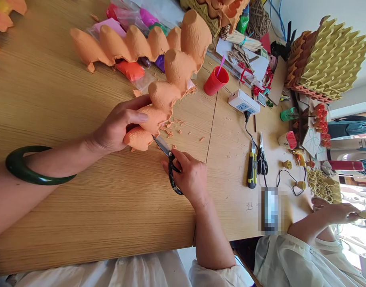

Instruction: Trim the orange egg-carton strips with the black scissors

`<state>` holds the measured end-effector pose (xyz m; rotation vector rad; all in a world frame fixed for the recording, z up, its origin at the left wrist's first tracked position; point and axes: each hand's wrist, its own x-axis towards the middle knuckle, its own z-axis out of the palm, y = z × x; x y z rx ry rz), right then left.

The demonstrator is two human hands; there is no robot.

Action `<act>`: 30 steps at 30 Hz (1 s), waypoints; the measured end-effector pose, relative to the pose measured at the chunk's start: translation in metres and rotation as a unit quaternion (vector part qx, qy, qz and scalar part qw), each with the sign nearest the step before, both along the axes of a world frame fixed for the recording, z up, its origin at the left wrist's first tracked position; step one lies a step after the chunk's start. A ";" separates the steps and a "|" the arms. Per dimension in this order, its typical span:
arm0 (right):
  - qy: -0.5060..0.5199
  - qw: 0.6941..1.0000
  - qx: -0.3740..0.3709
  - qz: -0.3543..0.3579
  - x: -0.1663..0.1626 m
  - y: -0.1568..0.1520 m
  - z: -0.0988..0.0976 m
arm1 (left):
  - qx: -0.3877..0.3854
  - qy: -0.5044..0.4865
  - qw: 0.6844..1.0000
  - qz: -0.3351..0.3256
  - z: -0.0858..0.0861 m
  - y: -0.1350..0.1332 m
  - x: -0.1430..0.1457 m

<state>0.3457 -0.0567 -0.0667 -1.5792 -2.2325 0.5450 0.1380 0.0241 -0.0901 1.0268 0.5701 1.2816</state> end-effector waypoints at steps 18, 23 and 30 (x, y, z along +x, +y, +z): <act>0.206 0.943 -0.261 -0.028 -0.012 -0.004 0.016 | -0.128 -0.054 0.989 -0.040 0.008 -0.003 0.000; 0.394 0.804 -0.440 -0.070 -0.018 -0.003 0.021 | -0.178 -0.088 0.978 -0.062 0.011 -0.002 0.000; 0.476 0.644 -0.598 -0.030 -0.007 0.008 0.012 | -0.235 -0.128 0.962 -0.049 0.011 -0.001 0.001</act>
